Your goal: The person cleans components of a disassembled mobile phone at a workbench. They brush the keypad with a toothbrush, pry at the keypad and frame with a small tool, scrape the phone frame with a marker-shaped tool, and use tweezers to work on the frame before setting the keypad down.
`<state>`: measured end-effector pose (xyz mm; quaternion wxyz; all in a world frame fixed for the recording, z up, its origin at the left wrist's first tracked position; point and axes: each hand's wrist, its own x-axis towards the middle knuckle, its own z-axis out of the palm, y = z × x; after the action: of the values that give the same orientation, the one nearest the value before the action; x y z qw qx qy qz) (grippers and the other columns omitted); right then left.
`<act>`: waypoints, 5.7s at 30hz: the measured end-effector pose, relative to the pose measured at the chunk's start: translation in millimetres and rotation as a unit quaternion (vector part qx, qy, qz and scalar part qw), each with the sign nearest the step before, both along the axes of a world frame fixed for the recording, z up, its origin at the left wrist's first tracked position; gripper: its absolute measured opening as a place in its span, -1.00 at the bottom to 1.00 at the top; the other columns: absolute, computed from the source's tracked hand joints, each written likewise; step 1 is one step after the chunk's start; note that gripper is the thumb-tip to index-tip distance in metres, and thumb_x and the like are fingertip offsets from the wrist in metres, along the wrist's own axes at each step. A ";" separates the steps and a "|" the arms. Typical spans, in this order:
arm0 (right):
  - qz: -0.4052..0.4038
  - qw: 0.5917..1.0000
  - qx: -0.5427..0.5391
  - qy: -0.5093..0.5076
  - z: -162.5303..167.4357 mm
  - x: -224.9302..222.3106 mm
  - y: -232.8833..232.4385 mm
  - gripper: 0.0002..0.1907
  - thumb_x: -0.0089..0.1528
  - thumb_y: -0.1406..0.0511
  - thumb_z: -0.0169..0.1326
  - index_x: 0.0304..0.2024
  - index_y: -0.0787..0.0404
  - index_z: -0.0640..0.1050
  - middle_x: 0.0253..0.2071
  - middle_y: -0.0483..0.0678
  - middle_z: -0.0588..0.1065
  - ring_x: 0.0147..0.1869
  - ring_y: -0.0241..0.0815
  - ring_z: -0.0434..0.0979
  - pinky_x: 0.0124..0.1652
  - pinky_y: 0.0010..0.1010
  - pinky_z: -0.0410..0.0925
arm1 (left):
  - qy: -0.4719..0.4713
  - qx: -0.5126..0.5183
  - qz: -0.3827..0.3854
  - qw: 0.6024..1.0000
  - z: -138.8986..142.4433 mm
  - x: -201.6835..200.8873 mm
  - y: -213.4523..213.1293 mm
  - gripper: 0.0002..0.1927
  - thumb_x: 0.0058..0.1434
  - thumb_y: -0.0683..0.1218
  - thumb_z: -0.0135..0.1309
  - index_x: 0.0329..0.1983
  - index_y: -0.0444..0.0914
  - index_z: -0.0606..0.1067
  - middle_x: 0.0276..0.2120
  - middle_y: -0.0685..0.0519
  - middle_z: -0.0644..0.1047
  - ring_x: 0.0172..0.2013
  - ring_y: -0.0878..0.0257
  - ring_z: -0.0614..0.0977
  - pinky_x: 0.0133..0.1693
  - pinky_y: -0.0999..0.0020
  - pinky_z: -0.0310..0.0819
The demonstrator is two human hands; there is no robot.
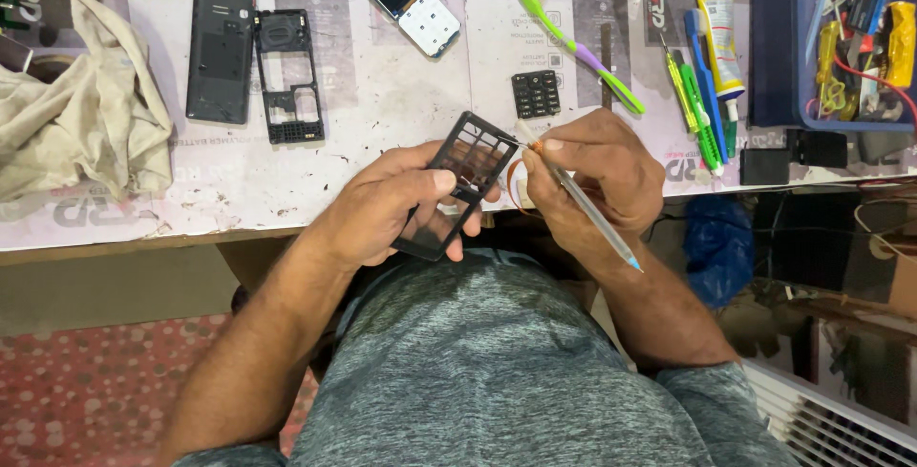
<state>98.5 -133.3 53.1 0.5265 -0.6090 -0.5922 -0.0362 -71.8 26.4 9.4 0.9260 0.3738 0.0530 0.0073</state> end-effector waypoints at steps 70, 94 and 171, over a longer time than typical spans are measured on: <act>-0.010 0.913 0.135 0.386 -39.8 6.0 -8.1 -0.77 0.28 0.53 0.19 -0.10 0.25 0.44 -0.24 0.04 0.56 -0.21 -0.17 0.61 -0.16 -0.35 0.51 | 0.008 0.204 0.185 0.961 40.0 23.8 -45.4 -0.44 0.46 0.13 -0.03 0.23 -0.44 0.50 -0.22 -0.07 0.50 -0.22 0.27 0.49 -0.18 0.42 0.40; -0.085 0.993 0.025 0.076 16.0 -2.9 -17.5 -0.68 0.27 0.63 0.26 -0.08 0.28 0.45 -0.19 0.13 0.57 -0.30 -0.28 0.58 -0.36 -0.56 0.39 | -0.046 0.082 0.119 0.989 23.3 21.9 -43.7 -0.44 0.50 0.14 -0.11 0.26 -0.42 0.46 -0.22 0.03 0.59 -0.25 0.34 0.59 -0.13 0.45 0.50; 0.002 0.978 -0.039 -0.205 31.6 0.8 0.5 -0.68 0.16 0.51 0.42 -0.16 0.31 0.53 -0.22 0.04 0.55 -0.25 -0.05 0.55 -0.31 -0.32 0.39 | 0.027 0.012 0.044 0.999 11.8 24.4 -34.0 -0.67 0.38 -0.17 -0.16 0.20 -0.31 0.27 -0.15 -0.10 0.49 -0.34 0.16 0.65 -0.41 0.22 0.67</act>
<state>99.3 -132.8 84.6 0.3697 -0.6073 -0.6899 -0.1362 -47.4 -7.6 21.2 0.9184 0.3824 0.0941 0.0381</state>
